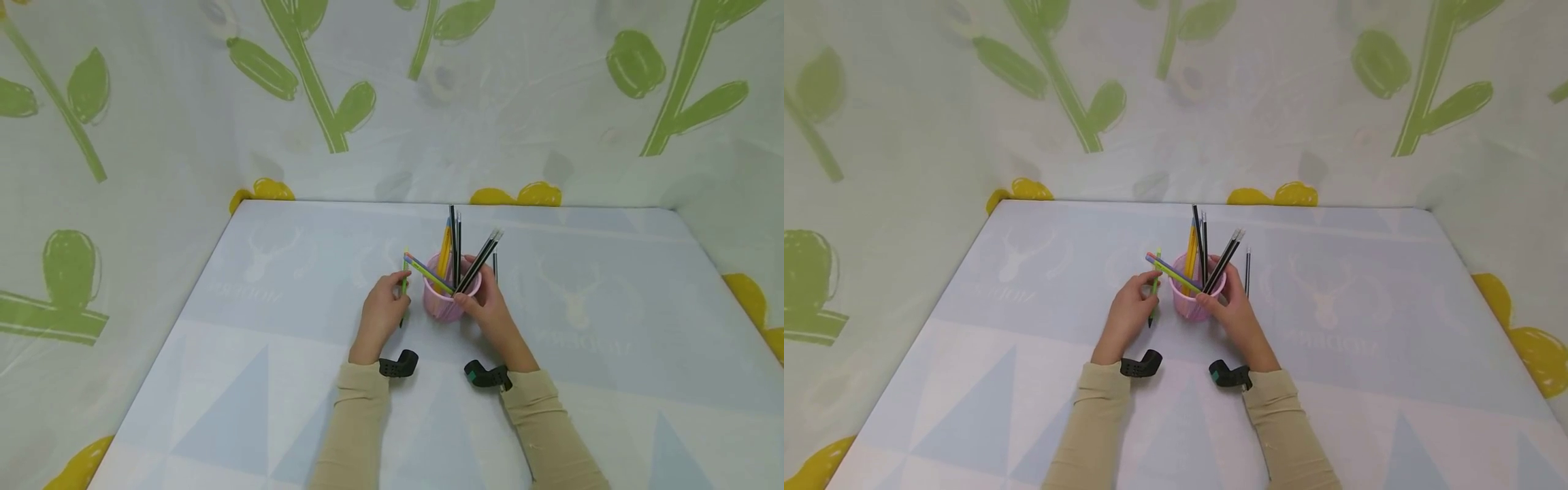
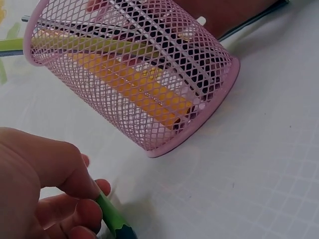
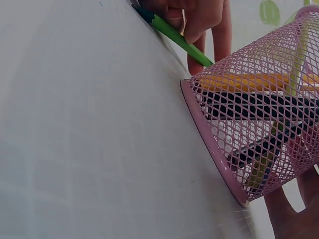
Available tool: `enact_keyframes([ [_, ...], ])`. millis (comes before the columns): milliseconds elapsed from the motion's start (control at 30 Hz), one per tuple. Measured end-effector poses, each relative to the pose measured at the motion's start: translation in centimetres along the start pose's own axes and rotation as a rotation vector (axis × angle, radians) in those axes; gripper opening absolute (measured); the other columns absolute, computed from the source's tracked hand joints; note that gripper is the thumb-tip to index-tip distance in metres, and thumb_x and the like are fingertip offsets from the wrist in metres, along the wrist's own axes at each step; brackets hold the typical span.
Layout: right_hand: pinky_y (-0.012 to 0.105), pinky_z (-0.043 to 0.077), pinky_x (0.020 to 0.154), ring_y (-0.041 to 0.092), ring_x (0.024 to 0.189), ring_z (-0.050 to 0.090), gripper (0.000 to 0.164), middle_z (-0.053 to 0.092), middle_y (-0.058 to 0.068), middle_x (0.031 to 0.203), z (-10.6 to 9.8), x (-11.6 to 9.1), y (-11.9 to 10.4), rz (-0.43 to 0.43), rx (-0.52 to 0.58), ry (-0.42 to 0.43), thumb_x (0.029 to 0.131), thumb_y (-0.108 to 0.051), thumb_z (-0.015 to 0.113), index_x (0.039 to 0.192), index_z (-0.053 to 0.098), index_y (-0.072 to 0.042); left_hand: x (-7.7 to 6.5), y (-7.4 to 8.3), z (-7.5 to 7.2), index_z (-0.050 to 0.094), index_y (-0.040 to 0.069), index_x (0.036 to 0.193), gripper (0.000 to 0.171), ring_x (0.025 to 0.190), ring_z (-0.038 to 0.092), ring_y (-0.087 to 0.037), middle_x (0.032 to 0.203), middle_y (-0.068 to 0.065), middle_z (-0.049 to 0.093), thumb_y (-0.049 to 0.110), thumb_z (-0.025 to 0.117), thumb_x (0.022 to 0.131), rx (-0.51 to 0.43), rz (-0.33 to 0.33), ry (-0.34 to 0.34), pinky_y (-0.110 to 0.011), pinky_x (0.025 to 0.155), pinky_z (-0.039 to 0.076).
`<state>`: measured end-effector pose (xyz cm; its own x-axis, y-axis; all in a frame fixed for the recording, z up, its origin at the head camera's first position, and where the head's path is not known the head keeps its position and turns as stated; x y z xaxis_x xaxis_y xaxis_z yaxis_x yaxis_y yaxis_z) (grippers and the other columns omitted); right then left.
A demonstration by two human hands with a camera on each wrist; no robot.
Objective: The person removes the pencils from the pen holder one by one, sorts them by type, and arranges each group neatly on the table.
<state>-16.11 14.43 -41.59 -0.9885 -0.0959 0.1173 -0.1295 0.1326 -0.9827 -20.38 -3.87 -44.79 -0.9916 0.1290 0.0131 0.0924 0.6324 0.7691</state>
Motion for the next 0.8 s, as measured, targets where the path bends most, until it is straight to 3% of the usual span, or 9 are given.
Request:
enact_keyframes([
  [333, 0.046, 0.022, 0.102, 0.025, 0.128, 0.028, 0.06, 0.03, 0.012, 0.141, 0.01, -0.09, -0.36, -0.006, -0.009, 0.003, 0.086, -0.009, 0.053, 0.137, 0.022, -0.013, -0.18, 0.61, -0.02, 0.062, 0.016, 0.113, 0.038, 0.084, 0.052, -0.015, 0.113, -0.003, 0.053, 0.006, 0.057, 0.077, 0.087, 0.057, 0.02, -0.029, 0.067, 0.043],
  [800, 0.045, 0.023, 0.102, 0.025, 0.129, 0.028, 0.059, 0.029, 0.012, 0.141, 0.04, -0.17, -0.16, -0.023, -0.007, -0.008, 0.087, -0.009, 0.053, 0.137, 0.023, -0.013, -0.31, 0.63, -0.08, 0.059, 0.012, 0.118, 0.042, 0.11, 0.049, -0.019, 0.122, -0.004, 0.049, 0.007, 0.057, 0.077, 0.122, 0.047, 0.011, -0.036, 0.084, 0.043],
])
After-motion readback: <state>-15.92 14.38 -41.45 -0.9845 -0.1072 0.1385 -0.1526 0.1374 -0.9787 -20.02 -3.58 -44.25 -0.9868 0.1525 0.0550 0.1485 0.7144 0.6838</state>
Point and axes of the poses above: each hand's wrist, its own x-axis towards the middle knuckle, its own z-axis out of the palm, y = z × x, the point moved 4 cm from there along x, towards the middle knuckle
